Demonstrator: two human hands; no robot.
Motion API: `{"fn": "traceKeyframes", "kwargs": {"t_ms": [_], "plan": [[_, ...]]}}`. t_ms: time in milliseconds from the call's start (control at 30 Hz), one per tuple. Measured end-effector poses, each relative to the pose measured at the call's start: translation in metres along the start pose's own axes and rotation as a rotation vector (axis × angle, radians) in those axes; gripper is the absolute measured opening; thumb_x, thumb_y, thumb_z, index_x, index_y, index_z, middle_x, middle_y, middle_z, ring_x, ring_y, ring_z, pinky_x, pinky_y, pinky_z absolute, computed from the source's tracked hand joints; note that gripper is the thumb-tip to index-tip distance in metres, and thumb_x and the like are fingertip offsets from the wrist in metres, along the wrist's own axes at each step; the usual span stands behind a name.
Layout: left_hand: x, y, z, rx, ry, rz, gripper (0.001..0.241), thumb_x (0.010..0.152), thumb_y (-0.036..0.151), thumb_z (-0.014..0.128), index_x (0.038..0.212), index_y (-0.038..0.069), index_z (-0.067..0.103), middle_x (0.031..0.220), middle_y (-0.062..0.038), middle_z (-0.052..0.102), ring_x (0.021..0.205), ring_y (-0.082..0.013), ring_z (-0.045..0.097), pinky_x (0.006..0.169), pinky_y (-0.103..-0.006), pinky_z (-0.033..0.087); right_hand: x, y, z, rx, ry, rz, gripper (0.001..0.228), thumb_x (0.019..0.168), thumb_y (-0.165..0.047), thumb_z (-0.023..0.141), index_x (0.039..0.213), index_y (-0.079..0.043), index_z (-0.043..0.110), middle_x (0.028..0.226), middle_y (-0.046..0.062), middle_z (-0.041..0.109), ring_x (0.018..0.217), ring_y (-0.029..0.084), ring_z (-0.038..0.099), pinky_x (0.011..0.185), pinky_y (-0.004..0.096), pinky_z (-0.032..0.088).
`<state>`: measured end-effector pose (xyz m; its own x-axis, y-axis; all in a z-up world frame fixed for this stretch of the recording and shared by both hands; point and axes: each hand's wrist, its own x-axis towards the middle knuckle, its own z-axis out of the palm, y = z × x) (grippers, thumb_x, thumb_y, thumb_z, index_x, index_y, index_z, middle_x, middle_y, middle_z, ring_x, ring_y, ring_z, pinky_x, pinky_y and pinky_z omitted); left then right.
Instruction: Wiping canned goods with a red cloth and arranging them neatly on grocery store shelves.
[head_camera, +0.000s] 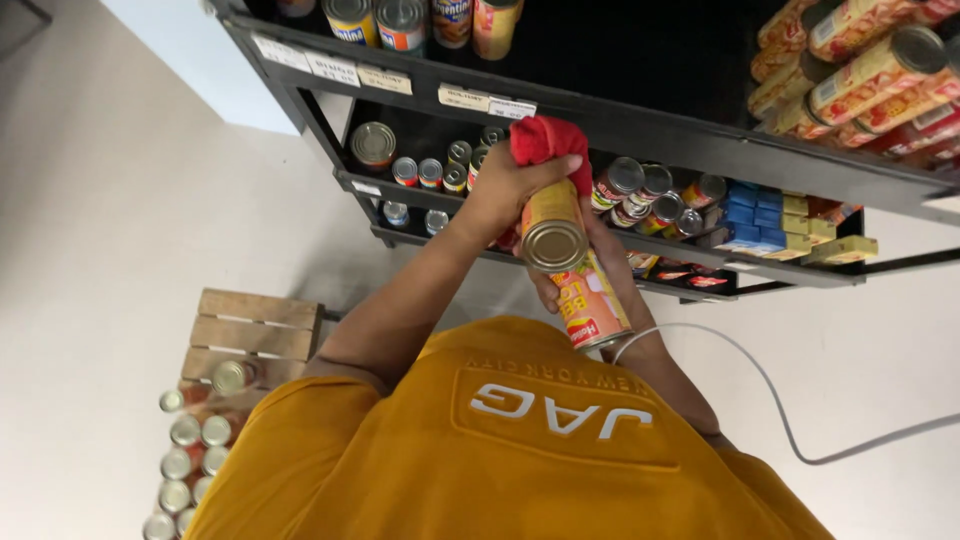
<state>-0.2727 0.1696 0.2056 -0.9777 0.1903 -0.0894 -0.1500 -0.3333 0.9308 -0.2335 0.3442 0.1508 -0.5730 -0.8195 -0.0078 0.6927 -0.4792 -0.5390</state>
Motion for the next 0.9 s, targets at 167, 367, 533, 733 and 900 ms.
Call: {"fn": "traceKeyframes", "kwargs": {"t_ms": [167,367,533,733,900], "plan": [[-0.013,0.024,0.016,0.329,0.177,0.159,0.055,0.074,0.050,0.089,0.107,0.008,0.076,0.093,-0.018,0.078,0.094,-0.0354,0.078,0.090,-0.0447,0.058,-0.006,-0.022,0.055,-0.151,0.330,-0.009,0.081,0.097,-0.072,0.041,0.100,0.006,0.065,0.058,0.032,0.057,0.050,0.048,0.066,0.050,0.048,0.057],[-0.003,0.024,-0.039,0.275,0.310,0.312,0.042,0.095,0.039,0.059,0.106,0.000,0.068,0.085,-0.004,0.069,0.073,-0.0104,0.059,0.072,-0.0245,0.052,-0.003,-0.017,0.036,-0.066,0.600,-0.078,0.048,0.096,-0.041,0.062,0.111,0.005,0.061,0.068,0.024,0.068,0.045,0.030,0.064,0.041,0.036,0.052],[-0.010,0.051,-0.068,0.370,0.182,0.237,0.060,0.102,0.051,0.038,0.066,0.009,0.060,0.059,-0.004,0.055,0.058,-0.0171,0.053,0.067,-0.0301,0.049,0.016,-0.014,-0.004,-0.275,0.667,-0.359,0.049,0.094,-0.033,0.071,0.125,0.000,0.054,0.098,0.020,0.068,0.069,0.029,0.070,0.065,0.042,0.061],[-0.013,0.077,-0.090,0.583,-0.415,0.443,0.066,0.087,0.014,0.074,0.147,0.004,0.050,0.149,-0.024,0.051,0.138,-0.0408,0.050,0.104,-0.0509,0.046,0.033,-0.044,-0.014,0.069,0.482,-0.087,0.067,0.094,-0.066,0.057,0.114,-0.003,0.066,0.097,0.022,0.070,0.068,0.032,0.066,0.061,0.045,0.059],[-0.004,0.097,-0.080,0.940,-0.435,0.514,0.090,0.082,0.027,0.087,0.158,0.023,0.038,0.160,-0.016,0.044,0.129,-0.0481,0.057,0.096,-0.0607,0.055,0.063,-0.041,-0.027,0.342,0.156,0.028,0.077,0.097,-0.068,0.048,0.130,-0.001,0.065,0.129,0.021,0.069,0.082,0.024,0.059,0.067,0.040,0.051]]}}
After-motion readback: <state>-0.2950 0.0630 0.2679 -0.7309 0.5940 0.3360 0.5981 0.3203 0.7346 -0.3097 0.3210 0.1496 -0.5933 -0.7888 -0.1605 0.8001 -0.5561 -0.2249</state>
